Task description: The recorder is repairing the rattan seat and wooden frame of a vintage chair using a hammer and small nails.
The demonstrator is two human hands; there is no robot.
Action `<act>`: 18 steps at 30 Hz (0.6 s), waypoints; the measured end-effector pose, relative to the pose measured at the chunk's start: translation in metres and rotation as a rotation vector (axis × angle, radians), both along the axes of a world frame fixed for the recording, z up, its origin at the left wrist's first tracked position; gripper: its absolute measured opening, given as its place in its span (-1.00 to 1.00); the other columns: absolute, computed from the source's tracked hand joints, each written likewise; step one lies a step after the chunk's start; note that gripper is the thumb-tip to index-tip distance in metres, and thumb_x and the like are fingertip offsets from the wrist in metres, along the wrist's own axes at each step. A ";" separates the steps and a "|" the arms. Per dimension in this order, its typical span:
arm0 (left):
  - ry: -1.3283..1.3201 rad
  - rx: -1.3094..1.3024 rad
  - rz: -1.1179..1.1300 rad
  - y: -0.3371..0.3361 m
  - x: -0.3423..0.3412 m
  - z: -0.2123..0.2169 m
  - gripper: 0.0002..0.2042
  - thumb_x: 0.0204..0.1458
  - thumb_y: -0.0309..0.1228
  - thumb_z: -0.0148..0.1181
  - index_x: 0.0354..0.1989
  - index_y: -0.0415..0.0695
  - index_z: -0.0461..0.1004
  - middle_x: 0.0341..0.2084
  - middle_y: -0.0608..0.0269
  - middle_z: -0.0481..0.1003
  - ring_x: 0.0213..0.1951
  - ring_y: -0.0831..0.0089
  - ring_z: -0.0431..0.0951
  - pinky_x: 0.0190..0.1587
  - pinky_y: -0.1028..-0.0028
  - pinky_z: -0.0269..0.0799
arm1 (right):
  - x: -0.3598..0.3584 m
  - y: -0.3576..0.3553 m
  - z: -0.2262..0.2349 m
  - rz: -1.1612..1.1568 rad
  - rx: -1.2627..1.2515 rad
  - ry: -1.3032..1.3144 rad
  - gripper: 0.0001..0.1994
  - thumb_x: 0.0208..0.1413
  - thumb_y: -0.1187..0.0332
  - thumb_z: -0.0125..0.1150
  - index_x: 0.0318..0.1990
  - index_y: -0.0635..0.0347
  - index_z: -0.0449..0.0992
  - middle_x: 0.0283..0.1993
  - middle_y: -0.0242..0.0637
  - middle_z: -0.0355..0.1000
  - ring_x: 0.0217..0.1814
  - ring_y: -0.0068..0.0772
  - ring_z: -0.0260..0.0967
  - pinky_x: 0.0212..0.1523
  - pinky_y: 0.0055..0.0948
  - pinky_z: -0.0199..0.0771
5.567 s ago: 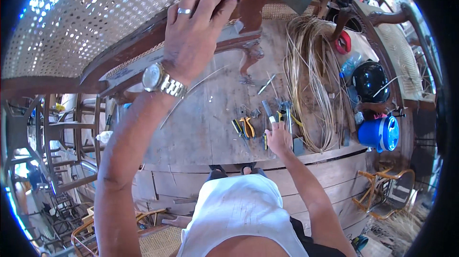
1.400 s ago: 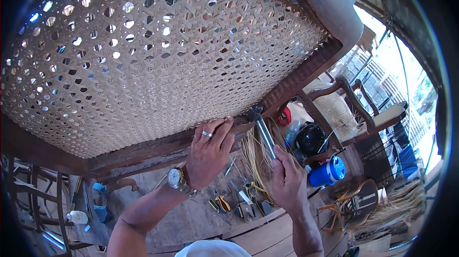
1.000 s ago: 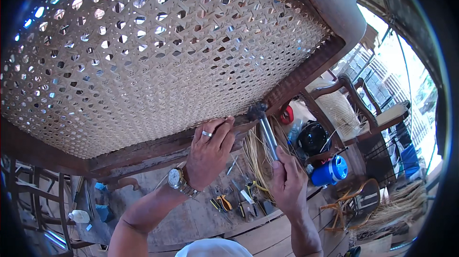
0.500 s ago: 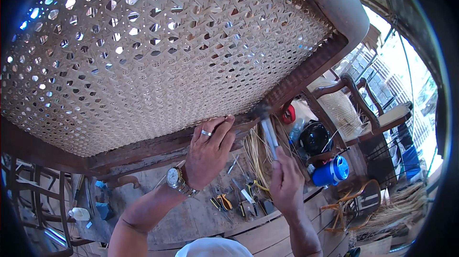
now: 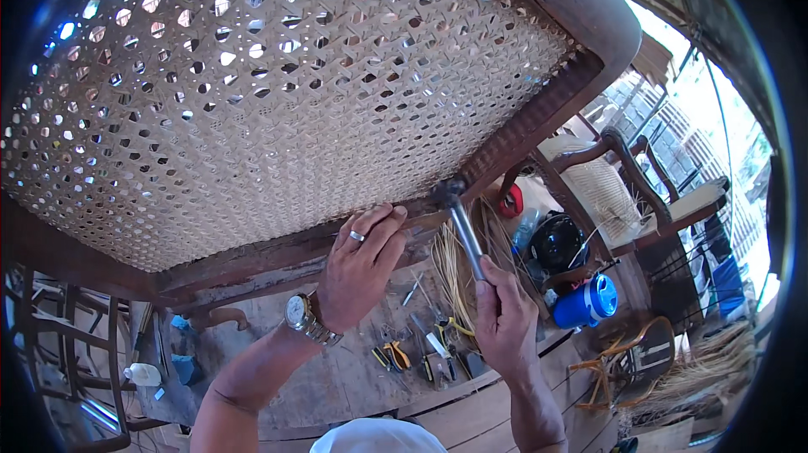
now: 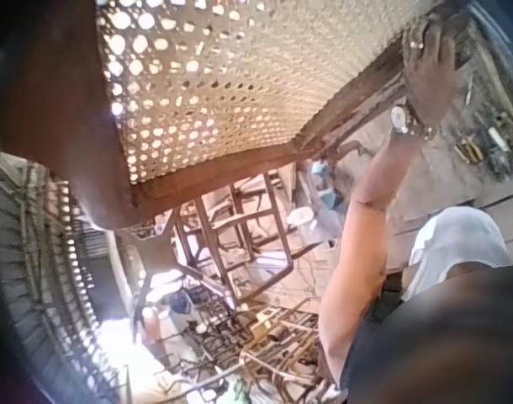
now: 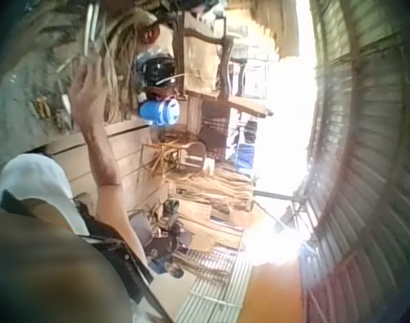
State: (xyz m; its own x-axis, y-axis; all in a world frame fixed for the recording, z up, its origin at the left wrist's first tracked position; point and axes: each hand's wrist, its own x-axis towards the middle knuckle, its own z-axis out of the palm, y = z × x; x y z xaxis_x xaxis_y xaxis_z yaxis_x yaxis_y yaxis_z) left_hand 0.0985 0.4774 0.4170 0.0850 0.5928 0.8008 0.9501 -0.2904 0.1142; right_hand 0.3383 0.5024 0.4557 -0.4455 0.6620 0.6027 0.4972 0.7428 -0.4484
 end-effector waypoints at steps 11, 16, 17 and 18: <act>0.046 -0.003 0.025 0.000 0.002 0.000 -0.79 0.08 -0.47 0.22 -0.10 -0.20 0.53 0.16 0.12 0.48 0.27 0.19 0.41 0.29 0.15 0.39 | 0.000 0.002 -0.011 0.040 -0.041 0.032 -0.68 0.26 0.59 0.15 0.16 0.32 0.48 -0.36 -0.01 0.42 -0.44 -0.09 0.44 -0.42 -0.21 0.42; 0.027 -0.003 0.000 0.000 0.003 0.000 -0.80 0.08 -0.47 0.22 -0.12 -0.21 0.53 0.17 0.12 0.48 0.28 0.19 0.40 0.31 0.15 0.37 | 0.003 0.005 -0.016 0.051 -0.035 -0.015 -0.67 0.25 0.61 0.12 0.16 0.30 0.48 -0.34 -0.01 0.42 -0.41 -0.04 0.44 -0.39 -0.22 0.44; 0.031 -0.003 0.000 0.000 0.003 -0.001 -0.80 0.08 -0.46 0.22 -0.12 -0.21 0.52 0.18 0.12 0.48 0.28 0.19 0.40 0.32 0.15 0.36 | 0.005 0.007 -0.017 0.051 -0.034 -0.013 -0.67 0.25 0.61 0.12 0.16 0.30 0.48 -0.34 -0.01 0.42 -0.41 -0.04 0.44 -0.39 -0.22 0.44; 0.034 -0.003 -0.001 0.000 0.003 -0.001 -0.80 0.08 -0.46 0.22 -0.12 -0.21 0.52 0.18 0.12 0.48 0.28 0.19 0.40 0.32 0.15 0.36 | 0.006 0.009 -0.020 0.066 -0.023 0.009 -0.68 0.26 0.59 0.12 0.16 0.31 0.47 -0.33 -0.01 0.43 -0.40 -0.08 0.45 -0.39 -0.23 0.44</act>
State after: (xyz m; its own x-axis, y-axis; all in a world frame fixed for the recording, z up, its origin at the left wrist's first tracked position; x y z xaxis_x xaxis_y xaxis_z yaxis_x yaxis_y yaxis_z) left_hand 0.1013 0.4770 0.4162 0.1126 0.5952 0.7956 0.9532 -0.2909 0.0828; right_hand 0.3448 0.5113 0.4362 -0.4836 0.6453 0.5914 0.4436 0.7631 -0.4699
